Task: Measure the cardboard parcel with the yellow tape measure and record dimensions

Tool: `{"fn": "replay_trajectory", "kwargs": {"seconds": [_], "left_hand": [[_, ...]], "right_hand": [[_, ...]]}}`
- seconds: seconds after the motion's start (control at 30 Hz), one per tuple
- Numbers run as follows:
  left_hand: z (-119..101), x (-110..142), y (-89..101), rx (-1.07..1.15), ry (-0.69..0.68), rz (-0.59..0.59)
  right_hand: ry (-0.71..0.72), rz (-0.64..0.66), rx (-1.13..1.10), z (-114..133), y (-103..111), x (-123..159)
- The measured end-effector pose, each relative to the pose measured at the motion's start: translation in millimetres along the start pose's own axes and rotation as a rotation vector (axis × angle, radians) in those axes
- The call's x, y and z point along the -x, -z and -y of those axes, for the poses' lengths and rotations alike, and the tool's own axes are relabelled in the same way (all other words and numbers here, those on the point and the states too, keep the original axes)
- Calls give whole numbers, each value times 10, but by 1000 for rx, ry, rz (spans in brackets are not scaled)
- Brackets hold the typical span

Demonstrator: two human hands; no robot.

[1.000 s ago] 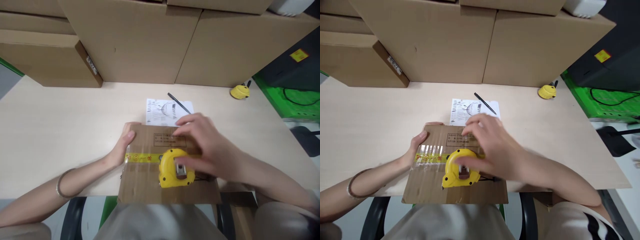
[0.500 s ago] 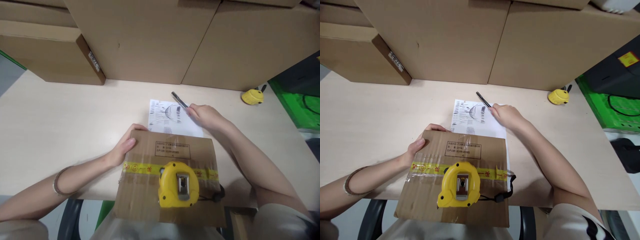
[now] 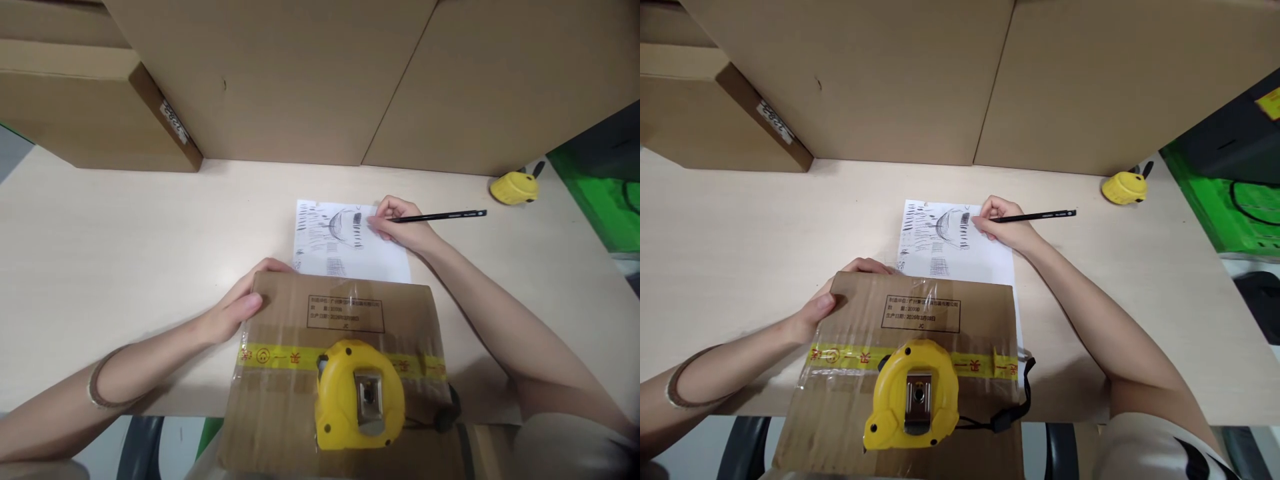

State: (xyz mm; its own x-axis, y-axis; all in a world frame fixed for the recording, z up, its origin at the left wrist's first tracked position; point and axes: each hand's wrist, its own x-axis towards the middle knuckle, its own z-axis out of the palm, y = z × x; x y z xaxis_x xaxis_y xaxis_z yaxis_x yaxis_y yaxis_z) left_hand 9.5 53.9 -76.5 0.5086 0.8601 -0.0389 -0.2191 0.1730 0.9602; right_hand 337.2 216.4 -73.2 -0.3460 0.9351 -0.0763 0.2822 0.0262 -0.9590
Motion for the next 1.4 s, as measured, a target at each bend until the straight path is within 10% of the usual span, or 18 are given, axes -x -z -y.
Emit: {"fn": "replay_trajectory", "kwargs": {"seconds": [1.4], "left_hand": [[13,-25,-13,22,-94,56]], "right_hand": [[43,-87,206,-44,36,8]]}}
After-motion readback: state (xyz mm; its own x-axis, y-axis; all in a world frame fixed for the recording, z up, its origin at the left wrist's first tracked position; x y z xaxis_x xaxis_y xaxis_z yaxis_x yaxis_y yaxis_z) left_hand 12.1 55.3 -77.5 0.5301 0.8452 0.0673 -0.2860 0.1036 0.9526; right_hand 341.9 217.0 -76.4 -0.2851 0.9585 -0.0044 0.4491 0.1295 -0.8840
